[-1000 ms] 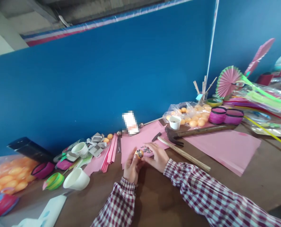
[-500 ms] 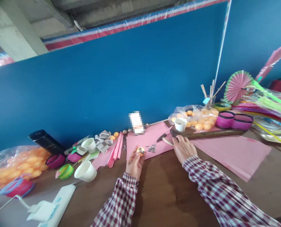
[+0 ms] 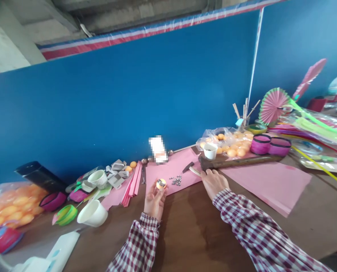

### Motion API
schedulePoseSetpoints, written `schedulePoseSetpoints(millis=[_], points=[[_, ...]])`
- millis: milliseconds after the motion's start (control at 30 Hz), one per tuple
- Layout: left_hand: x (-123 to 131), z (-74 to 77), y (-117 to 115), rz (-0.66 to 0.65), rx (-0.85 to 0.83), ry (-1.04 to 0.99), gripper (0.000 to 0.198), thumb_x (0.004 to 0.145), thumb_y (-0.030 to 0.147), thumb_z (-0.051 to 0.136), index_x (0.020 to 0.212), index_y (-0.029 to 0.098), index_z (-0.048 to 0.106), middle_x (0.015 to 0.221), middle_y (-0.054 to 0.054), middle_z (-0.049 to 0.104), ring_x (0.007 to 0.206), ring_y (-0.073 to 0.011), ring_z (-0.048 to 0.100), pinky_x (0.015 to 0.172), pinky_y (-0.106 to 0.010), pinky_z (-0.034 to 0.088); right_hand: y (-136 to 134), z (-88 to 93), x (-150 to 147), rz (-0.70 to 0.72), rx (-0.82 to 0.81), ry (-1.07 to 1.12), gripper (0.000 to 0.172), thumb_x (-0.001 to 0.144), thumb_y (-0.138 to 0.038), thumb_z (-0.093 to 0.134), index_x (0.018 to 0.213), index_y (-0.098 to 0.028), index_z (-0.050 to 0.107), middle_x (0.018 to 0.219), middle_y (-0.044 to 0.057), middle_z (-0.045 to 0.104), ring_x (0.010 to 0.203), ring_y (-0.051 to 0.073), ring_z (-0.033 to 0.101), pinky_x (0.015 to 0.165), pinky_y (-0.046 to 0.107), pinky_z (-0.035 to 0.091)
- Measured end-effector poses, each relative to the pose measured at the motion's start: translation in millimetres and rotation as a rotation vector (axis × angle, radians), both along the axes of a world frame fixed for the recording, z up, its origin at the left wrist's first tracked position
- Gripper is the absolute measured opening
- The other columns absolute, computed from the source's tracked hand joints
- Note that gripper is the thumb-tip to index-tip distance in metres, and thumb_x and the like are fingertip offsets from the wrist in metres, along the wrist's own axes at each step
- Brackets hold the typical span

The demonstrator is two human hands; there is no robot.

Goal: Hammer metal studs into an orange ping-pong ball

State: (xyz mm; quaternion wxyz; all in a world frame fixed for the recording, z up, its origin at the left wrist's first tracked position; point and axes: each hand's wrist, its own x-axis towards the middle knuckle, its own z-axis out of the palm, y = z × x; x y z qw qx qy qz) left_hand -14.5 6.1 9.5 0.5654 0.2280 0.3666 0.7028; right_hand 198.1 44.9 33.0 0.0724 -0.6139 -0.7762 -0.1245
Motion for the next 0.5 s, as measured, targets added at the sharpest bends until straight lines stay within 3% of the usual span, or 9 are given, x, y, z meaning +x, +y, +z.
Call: schedulePoseSetpoints(millis=[233,500], points=[[1,4.6,-2,-0.001,-0.036,0.097,0.049,0.060,0.021,0.069,0.105,0.022,0.052,0.090,-0.003,0.059,0.072,-0.0124,0.062,0.066,-0.024,0.049,-1,-5.6,0,0.036,0.061,-0.036,0.040,0.076,-0.002,0.033,0.105,-0.021,0.052,0.075,0.008,0.056,0.069,0.018,0.053,0.052,0.026,0.036],[-7,-3.6,5,0.092,-0.022,0.269,0.050,0.061,0.023,0.068,0.108,0.017,0.051,0.095,-0.006,0.058,0.071,-0.0110,0.060,0.068,-0.025,0.049,-16,11.2,-11,0.180,0.264,0.104,0.035,0.079,-0.014,0.040,0.113,-0.019,0.046,0.092,0.009,0.054,0.081,0.019,0.049,0.061,0.027,0.040]])
